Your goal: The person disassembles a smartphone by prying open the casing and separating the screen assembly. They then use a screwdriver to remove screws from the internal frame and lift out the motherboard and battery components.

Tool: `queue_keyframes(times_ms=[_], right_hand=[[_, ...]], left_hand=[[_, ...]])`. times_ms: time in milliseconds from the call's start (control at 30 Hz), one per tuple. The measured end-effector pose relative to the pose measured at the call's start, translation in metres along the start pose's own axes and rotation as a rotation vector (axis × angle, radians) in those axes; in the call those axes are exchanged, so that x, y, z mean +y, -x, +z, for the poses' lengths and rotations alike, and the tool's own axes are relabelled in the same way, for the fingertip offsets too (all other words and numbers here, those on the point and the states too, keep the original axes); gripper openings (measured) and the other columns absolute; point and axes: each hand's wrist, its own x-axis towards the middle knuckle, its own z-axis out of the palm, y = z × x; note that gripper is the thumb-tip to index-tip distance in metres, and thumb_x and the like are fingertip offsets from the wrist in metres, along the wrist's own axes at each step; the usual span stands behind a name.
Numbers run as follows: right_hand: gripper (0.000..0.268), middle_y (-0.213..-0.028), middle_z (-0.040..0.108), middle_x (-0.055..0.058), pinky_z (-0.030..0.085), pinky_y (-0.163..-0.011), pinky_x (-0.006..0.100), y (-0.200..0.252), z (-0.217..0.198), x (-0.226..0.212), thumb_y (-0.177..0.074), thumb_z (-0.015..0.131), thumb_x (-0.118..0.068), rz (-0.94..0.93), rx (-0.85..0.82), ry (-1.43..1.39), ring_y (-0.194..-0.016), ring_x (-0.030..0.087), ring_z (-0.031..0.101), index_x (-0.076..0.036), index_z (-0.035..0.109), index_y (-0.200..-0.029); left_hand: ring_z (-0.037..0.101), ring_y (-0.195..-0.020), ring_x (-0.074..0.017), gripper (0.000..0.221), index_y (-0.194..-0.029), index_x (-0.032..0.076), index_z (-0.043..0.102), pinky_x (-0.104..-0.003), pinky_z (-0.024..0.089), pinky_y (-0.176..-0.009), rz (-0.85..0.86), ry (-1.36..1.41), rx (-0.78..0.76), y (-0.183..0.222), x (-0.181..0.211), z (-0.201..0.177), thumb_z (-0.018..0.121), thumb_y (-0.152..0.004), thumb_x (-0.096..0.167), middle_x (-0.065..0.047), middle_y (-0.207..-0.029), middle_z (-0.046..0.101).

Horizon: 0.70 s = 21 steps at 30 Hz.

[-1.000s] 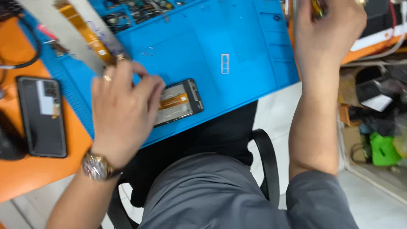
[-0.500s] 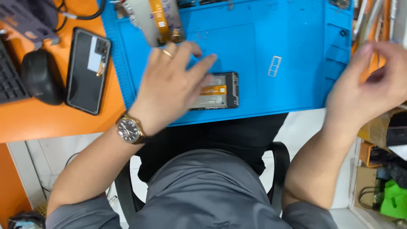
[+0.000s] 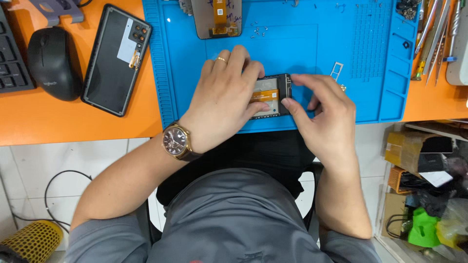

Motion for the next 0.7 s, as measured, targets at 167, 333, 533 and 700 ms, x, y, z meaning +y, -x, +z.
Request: queue_keyframes(times_ms=[167,333,533,700], right_hand=[[0.043,-0.126,0.067,0.013,0.049,-0.079,0.035,0.002,0.006,-0.013,-0.106,0.084,-0.018,0.014,0.037,0.046,-0.073,0.018,0.051,-0.004,0.070,-0.144],[0.042,-0.127,0.059,0.010,0.049,-0.074,0.037,-0.003,0.011,-0.016,-0.104,0.084,-0.021,0.041,-0.015,0.153,-0.067,0.017,0.051,-0.006,0.076,-0.142],[0.043,-0.129,0.057,0.011,0.048,-0.076,0.037,-0.009,0.008,-0.022,-0.099,0.086,-0.014,0.105,-0.113,0.108,-0.071,0.019,0.054,-0.007,0.069,-0.137],[0.037,-0.130,0.063,0.012,0.046,-0.064,0.026,0.007,0.013,-0.021,-0.104,0.084,-0.008,0.147,0.035,-0.223,-0.080,0.015,0.057,-0.006,0.063,-0.134]], left_hand=[[0.057,-0.092,-0.0318,0.066,-0.111,0.011,0.060,-0.045,0.050,-0.068,-0.043,-0.030,0.067,0.004,0.012,0.009,0.098,-0.079,0.054,-0.010,-0.107,0.055],[0.057,-0.090,-0.0318,0.070,-0.112,0.012,0.054,-0.045,0.047,-0.067,-0.076,-0.008,0.145,0.014,0.019,0.017,0.099,-0.078,0.053,-0.010,-0.101,0.054],[0.059,-0.089,-0.0254,0.082,-0.127,0.019,0.062,-0.040,0.045,-0.069,-0.234,-0.214,0.165,0.025,0.036,0.014,0.091,-0.075,0.076,-0.005,-0.105,0.060],[0.058,-0.079,-0.0313,0.058,-0.105,0.011,0.067,-0.045,0.048,-0.058,-0.170,0.029,0.030,0.030,0.027,0.006,0.081,-0.094,0.066,-0.009,-0.099,0.055]])
